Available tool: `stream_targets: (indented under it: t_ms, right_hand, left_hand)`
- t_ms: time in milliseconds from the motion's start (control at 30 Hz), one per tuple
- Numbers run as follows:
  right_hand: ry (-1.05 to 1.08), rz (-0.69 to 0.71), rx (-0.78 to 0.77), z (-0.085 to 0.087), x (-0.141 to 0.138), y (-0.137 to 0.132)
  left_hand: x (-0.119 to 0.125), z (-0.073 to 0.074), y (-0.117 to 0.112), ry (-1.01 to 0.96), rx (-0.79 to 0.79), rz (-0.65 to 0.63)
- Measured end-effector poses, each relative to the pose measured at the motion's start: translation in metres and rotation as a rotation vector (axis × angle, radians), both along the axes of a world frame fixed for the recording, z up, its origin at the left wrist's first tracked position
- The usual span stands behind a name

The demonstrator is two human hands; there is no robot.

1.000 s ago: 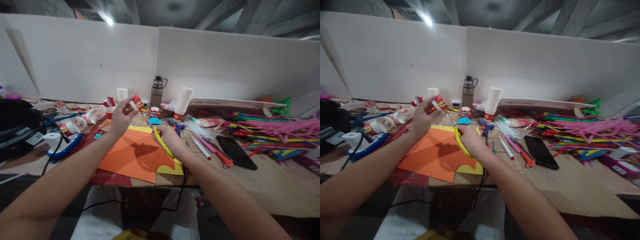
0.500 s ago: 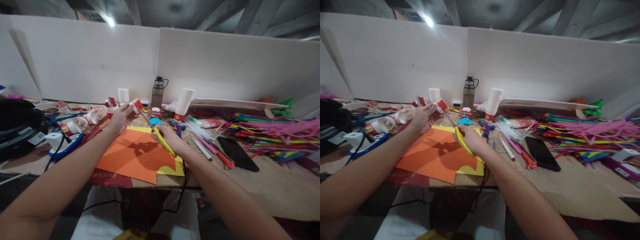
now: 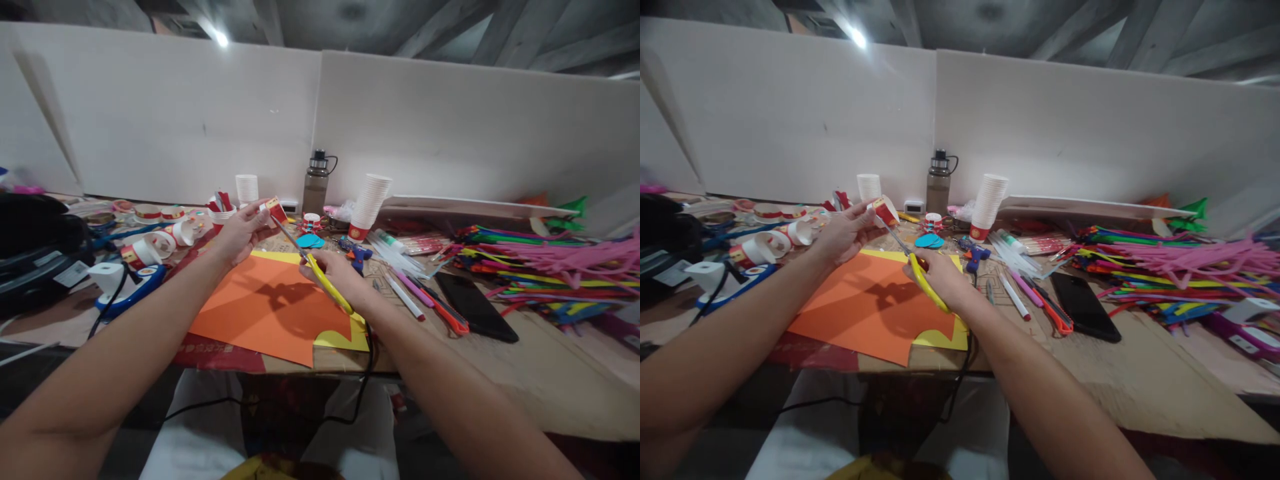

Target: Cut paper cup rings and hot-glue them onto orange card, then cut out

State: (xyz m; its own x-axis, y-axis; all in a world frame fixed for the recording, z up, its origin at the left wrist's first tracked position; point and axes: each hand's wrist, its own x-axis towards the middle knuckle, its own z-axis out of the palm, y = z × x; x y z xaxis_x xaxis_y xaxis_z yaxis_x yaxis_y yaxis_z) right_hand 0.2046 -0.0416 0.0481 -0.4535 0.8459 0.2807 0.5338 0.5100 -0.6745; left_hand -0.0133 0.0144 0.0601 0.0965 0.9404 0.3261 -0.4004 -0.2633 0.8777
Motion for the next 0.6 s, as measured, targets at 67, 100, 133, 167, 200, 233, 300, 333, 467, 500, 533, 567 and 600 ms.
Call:
stream_targets:
  t_ms: [67, 100, 133, 167, 200, 233, 300, 333, 467, 500, 533, 567, 600]
  right_hand:
    - [0.026, -0.018, -0.007, -0.0012, -0.0015, -0.0008]
    - [0.029, -0.027, -0.007, -0.0016, -0.0021, -0.0010]
    - [0.030, -0.034, -0.001, -0.0019, -0.0026, -0.0012]
    - [0.027, -0.042, 0.009, -0.0019, -0.0029, -0.0013]
    - [0.024, -0.049, 0.020, -0.0019, -0.0032, -0.0015]
    - [0.023, -0.059, 0.028, -0.0018, -0.0036, -0.0016]
    - [0.028, -0.072, 0.031, -0.0020, -0.0045, -0.0020]
    - [0.030, -0.075, 0.031, -0.0024, -0.0051, -0.0022]
    - [0.023, -0.084, 0.063, -0.0051, -0.0071, -0.0029]
    - [0.019, -0.091, 0.079, -0.0058, -0.0074, -0.0031]
    - [0.017, -0.096, 0.099, -0.0063, -0.0076, -0.0033]
    - [0.017, -0.099, 0.122, -0.0066, -0.0078, -0.0035]
    - [0.016, -0.100, 0.147, -0.0065, -0.0080, -0.0039]
  left_hand:
    - [0.0022, -0.0018, 0.0003, 0.003, 0.005, -0.001]
    - [0.0033, -0.0025, 0.0003, 0.001, 0.002, -0.009]
    - [0.0044, -0.0029, 0.0002, -0.004, -0.004, -0.018]
    - [0.0054, -0.0032, 0.0001, -0.015, -0.010, -0.024]
    - [0.0063, -0.0032, -0.0001, -0.029, -0.015, -0.028]
    - [0.0071, -0.0031, -0.0002, -0.041, -0.020, -0.029]
    - [0.0081, -0.0028, -0.0002, -0.055, -0.027, -0.024]
    - [0.0084, -0.0027, -0.0002, -0.055, -0.031, -0.021]
    - [0.0086, -0.0024, 0.0002, -0.043, -0.052, -0.012]
    - [0.0086, -0.0023, 0.0002, -0.044, -0.055, -0.012]
    - [0.0085, -0.0021, 0.0002, -0.047, -0.055, -0.014]
    - [0.0084, -0.0020, 0.0002, -0.051, -0.054, -0.016]
    - [0.0083, -0.0018, 0.0002, -0.055, -0.052, -0.019]
